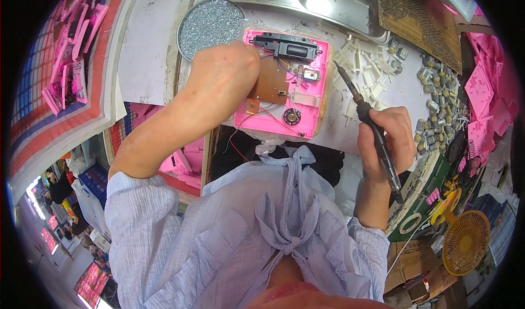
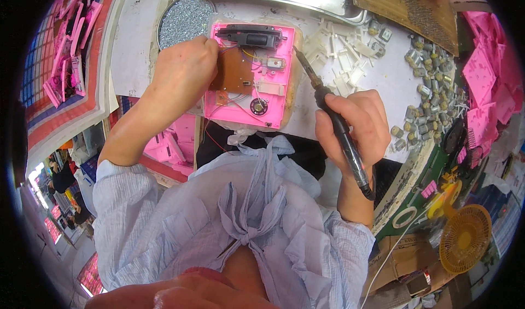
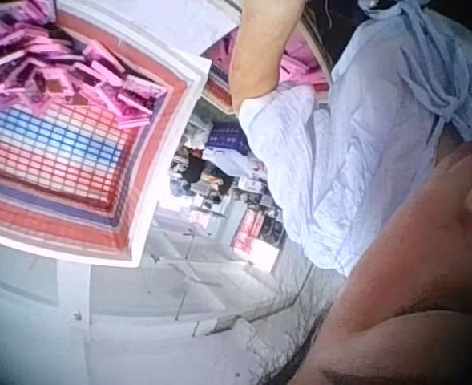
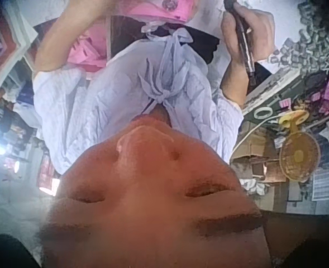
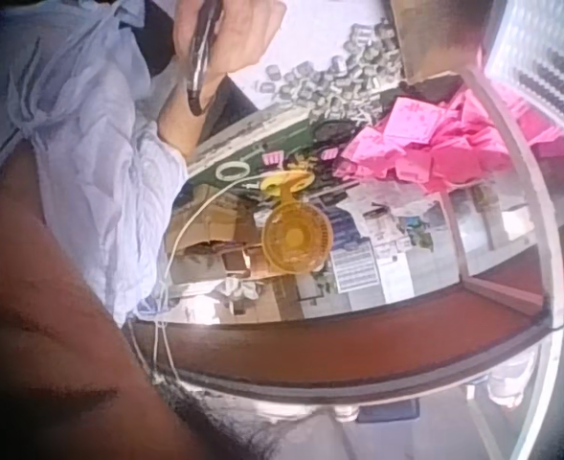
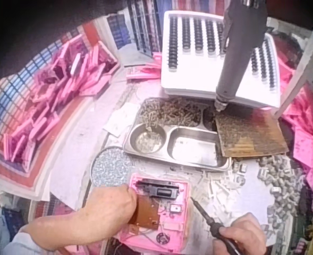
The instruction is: Soldering internal components and assembling the plastic housing of a toy.
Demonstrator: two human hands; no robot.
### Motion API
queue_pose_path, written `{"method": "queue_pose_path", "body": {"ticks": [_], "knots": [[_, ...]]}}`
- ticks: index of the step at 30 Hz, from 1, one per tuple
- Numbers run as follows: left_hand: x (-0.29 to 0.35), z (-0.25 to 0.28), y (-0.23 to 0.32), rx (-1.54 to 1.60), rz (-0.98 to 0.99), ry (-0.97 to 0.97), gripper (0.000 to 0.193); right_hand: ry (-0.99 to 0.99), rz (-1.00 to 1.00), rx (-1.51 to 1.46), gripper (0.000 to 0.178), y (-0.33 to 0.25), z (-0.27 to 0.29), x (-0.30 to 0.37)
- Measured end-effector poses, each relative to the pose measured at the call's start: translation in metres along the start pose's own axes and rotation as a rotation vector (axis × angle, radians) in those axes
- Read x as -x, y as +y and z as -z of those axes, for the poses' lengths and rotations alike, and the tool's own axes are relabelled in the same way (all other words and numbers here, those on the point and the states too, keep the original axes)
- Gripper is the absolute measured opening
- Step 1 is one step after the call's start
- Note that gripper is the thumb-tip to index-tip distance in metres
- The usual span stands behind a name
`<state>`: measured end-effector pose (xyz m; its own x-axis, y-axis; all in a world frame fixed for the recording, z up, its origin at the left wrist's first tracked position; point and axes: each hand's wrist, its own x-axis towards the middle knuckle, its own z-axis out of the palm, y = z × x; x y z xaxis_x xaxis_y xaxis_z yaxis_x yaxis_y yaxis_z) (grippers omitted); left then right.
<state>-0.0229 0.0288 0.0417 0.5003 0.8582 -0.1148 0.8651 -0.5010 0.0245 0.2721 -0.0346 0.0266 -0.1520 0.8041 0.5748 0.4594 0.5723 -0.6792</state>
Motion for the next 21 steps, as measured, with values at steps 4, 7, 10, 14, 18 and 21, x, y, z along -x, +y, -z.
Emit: {"method": "queue_pose_path", "body": {"ticks": [4,7,10,14,18,21], "knots": [[0.002,0.001,-0.003,0.036,-0.044,-0.015,0.016,0.009,0.005,-0.004,0.032,0.0,0.001,0.0],[0.01,0.001,0.004,0.1,-0.045,0.041,0.02,0.012,-0.009,-0.008,0.032,0.003,0.002,0.003],[0.014,0.002,0.008,0.23,-0.036,0.184,0.02,0.001,-0.005,-0.01,0.031,0.003,0.001,0.003],[0.015,-0.002,0.006,0.461,0.118,0.27,0.015,0.007,0.007,-0.034,0.03,0.003,-0.002,-0.002],[0.021,0.0,0.001,0.446,0.166,0.247,0.011,0.014,0.005,-0.034,0.03,0.001,-0.004,-0.005],[0.022,0.001,0.0,0.449,0.193,0.277,0.01,0.007,0.005,-0.022,0.03,0.0,-0.004,-0.005]]}}
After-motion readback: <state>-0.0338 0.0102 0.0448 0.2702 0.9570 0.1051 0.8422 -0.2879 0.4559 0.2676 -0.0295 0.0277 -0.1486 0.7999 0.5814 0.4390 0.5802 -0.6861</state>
